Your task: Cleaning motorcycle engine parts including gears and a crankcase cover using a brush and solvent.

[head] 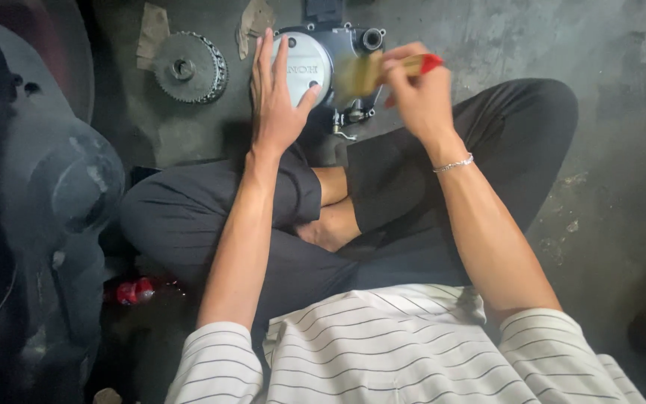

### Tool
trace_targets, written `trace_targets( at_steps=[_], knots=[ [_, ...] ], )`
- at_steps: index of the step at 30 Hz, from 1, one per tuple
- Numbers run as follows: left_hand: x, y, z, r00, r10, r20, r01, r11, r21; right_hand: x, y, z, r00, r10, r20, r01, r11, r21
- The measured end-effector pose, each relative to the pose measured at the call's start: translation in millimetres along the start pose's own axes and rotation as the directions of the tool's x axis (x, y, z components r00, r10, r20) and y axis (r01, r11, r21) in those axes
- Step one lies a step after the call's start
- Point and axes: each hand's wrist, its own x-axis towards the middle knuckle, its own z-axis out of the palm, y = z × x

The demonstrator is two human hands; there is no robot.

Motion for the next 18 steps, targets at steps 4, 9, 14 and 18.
trace_targets(
  at_steps=[4,9,14,18],
  knots=[
    [0.3,-3.0,3.9,1.000,-0.011,0.013,0.011,1.000,0.006,6.1,5.8,-2.5,0.997,-0.014,0.072,0.014,1.000,0.003],
    [0.7,4.9,-4.6,0.998,-0.050,0.040,0.047,0.997,0.057,9.9,10.3,-4.4,0.991,-0.065,-0.114,0.059,0.997,-0.059],
    [-0.2,6.3,-2.2,0.987,-0.103,0.120,0.086,0.987,0.137,5.1,2.9,0.2,0.992,0.078,0.097,-0.086,0.993,0.078],
    [-3.4,2.2,1.2,0.992,-0.089,0.083,0.074,0.983,0.170,8.3,27.4,-8.5,0.999,-0.022,-0.044,0.015,0.988,-0.153]
  ],
)
